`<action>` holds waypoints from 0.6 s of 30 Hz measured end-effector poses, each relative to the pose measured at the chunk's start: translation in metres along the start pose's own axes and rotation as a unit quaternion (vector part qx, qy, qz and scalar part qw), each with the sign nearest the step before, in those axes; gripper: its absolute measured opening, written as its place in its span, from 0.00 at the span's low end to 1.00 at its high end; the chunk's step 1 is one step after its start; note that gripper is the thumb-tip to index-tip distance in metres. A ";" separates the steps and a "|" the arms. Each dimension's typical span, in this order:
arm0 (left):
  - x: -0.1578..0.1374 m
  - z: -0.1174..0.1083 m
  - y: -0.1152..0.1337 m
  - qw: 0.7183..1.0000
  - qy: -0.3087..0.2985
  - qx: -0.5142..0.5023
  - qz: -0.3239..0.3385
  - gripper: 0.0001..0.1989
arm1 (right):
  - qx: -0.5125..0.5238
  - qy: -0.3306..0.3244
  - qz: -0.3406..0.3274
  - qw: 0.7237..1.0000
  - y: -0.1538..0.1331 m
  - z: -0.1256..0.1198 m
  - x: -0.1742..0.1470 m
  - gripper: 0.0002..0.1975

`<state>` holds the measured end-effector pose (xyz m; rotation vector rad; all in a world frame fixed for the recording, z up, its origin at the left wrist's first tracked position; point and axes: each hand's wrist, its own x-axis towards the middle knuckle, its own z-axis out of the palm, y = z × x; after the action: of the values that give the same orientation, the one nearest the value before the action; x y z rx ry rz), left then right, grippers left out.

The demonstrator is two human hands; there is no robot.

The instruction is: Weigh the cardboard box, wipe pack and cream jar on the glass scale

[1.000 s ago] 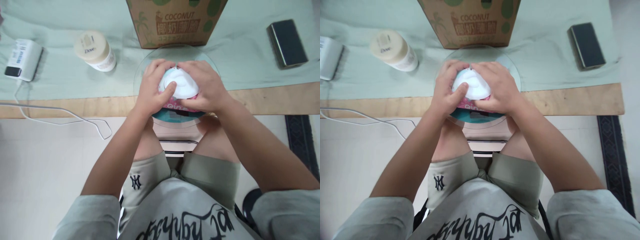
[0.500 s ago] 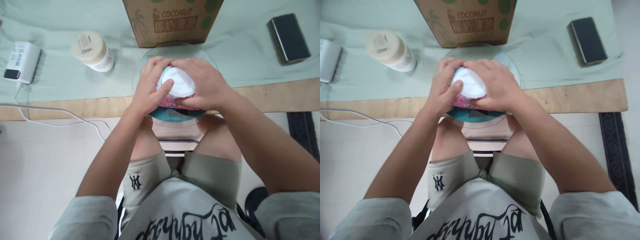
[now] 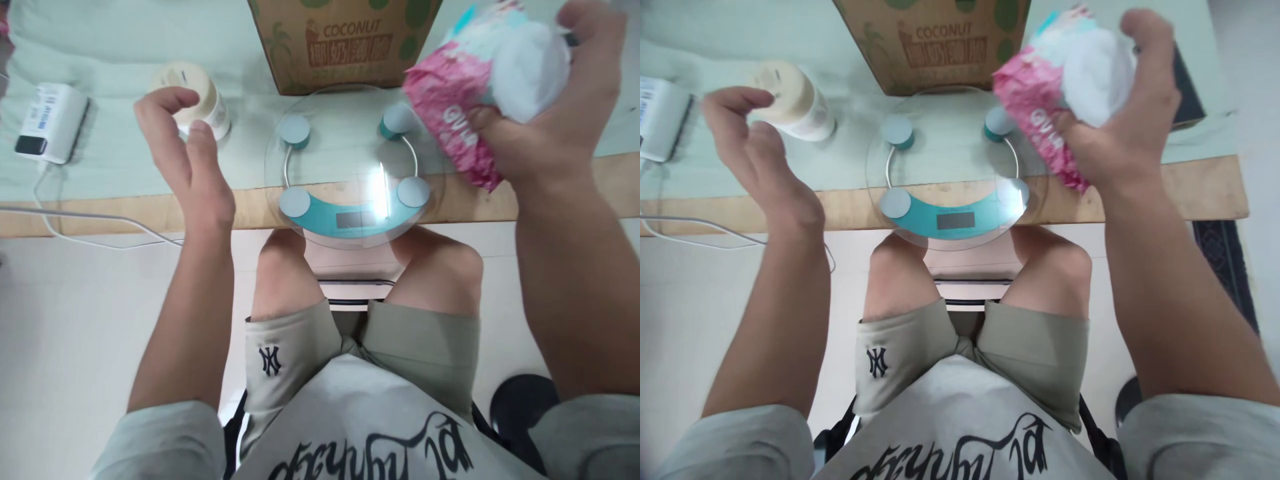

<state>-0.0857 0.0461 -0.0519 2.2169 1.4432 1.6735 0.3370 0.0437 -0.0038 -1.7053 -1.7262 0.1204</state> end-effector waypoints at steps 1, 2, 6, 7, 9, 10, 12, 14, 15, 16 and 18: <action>0.000 -0.003 -0.009 1.000 0.013 0.014 -0.010 0.35 | -0.035 0.019 0.049 0.998 0.009 -0.002 0.002 0.43; 0.001 -0.006 -0.019 0.999 0.027 0.029 -0.020 0.35 | -0.064 0.026 0.096 0.993 0.016 -0.002 0.003 0.42; 0.009 -0.014 -0.061 0.991 0.086 0.086 -0.056 0.19 | -0.161 -0.012 0.211 0.964 0.013 -0.004 0.000 0.51; 0.012 -0.016 -0.070 0.988 0.091 0.100 -0.071 0.13 | -0.178 -0.011 0.194 0.965 0.005 -0.003 -0.003 0.57; 0.020 -0.018 -0.088 0.982 0.091 0.127 -0.109 0.13 | -0.164 -0.034 0.065 0.984 -0.016 0.004 -0.010 0.60; 0.024 -0.019 -0.096 0.978 0.087 0.138 -0.131 0.16 | -0.137 -0.062 -0.019 0.988 -0.026 0.011 -0.014 0.56; 0.031 -0.016 -0.113 0.968 0.088 0.154 -0.176 0.21 | -0.073 -0.146 -0.148 0.976 -0.041 0.033 -0.022 0.51; 0.036 -0.010 -0.129 0.960 0.084 0.157 -0.216 0.25 | -0.037 -0.211 -0.172 0.962 -0.048 0.061 -0.029 0.53; 0.037 -0.006 -0.137 0.957 0.080 0.154 -0.231 0.28 | -0.020 -0.229 -0.163 0.960 -0.049 0.074 -0.033 0.54; 0.037 -0.002 -0.144 0.956 0.072 0.148 -0.241 0.30 | -0.007 -0.245 -0.153 0.957 -0.049 0.085 -0.035 0.55; 0.035 0.006 -0.157 0.959 0.046 0.130 -0.248 0.34 | -0.007 -0.265 -0.133 0.955 -0.049 0.098 -0.039 0.56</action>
<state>-0.1828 0.1621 -0.1068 1.6742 2.1263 1.4971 0.2405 0.0408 -0.0677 -1.5151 -2.3353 0.4806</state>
